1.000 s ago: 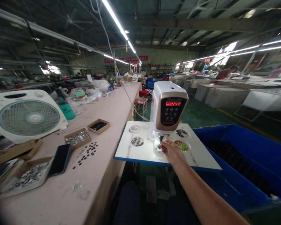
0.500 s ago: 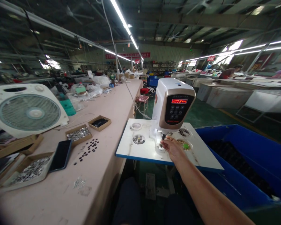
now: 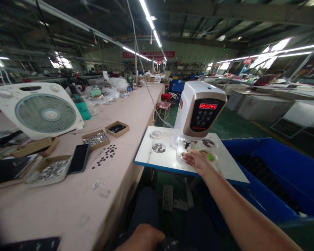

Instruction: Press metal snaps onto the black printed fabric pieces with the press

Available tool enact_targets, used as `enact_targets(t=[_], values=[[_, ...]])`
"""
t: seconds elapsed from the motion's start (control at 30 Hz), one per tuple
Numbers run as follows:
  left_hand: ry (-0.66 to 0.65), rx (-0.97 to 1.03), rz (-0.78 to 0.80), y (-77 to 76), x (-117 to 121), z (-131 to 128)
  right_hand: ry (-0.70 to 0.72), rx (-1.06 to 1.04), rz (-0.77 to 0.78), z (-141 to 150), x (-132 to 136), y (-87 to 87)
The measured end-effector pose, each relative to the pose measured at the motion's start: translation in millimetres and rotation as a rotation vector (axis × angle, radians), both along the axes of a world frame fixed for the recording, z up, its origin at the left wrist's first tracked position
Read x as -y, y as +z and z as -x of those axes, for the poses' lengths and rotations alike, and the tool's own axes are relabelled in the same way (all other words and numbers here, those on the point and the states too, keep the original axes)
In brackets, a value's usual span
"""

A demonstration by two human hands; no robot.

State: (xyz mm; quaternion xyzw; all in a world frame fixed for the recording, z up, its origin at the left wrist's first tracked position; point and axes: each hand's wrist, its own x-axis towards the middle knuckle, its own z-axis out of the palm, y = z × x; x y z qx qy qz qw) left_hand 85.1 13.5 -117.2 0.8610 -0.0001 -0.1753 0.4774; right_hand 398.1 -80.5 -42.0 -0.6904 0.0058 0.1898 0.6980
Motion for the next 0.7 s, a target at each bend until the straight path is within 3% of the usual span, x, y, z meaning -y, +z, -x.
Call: enact_targets(t=[0.07,0.13,0.2,0.27,0.33,0.43,0.5,0.7], values=[[0.037,-0.024,-0.029,-4.6,0.1,-0.9,0.095,0.011,0.059,33.5,12.8,2.8],[0.078,-0.023,-0.076,-7.5,-0.1,-1.9,0.291,0.103,0.130,81.7,29.3,2.6],[0.113,-0.006,-0.126,-6.6,-0.5,-2.8,0.609,0.364,0.283,136.0,47.0,-2.3],[0.137,-0.017,-0.155,-1.7,-1.4,-3.5,0.776,0.614,0.465,182.4,62.1,-12.7],[0.151,-0.033,-0.150,5.4,-3.1,-4.3,0.887,0.691,0.585,209.3,72.2,-25.2],[0.158,-0.008,-0.141,20.8,-9.1,-8.5,0.970,0.696,0.626,209.2,77.2,-35.0],[0.160,0.019,-0.152,37.1,-15.1,-15.6,0.983,0.784,0.624,193.2,75.8,-30.3],[0.165,0.227,-0.199,106.9,-29.9,-51.5,0.819,1.241,0.710,147.6,65.6,16.9]])
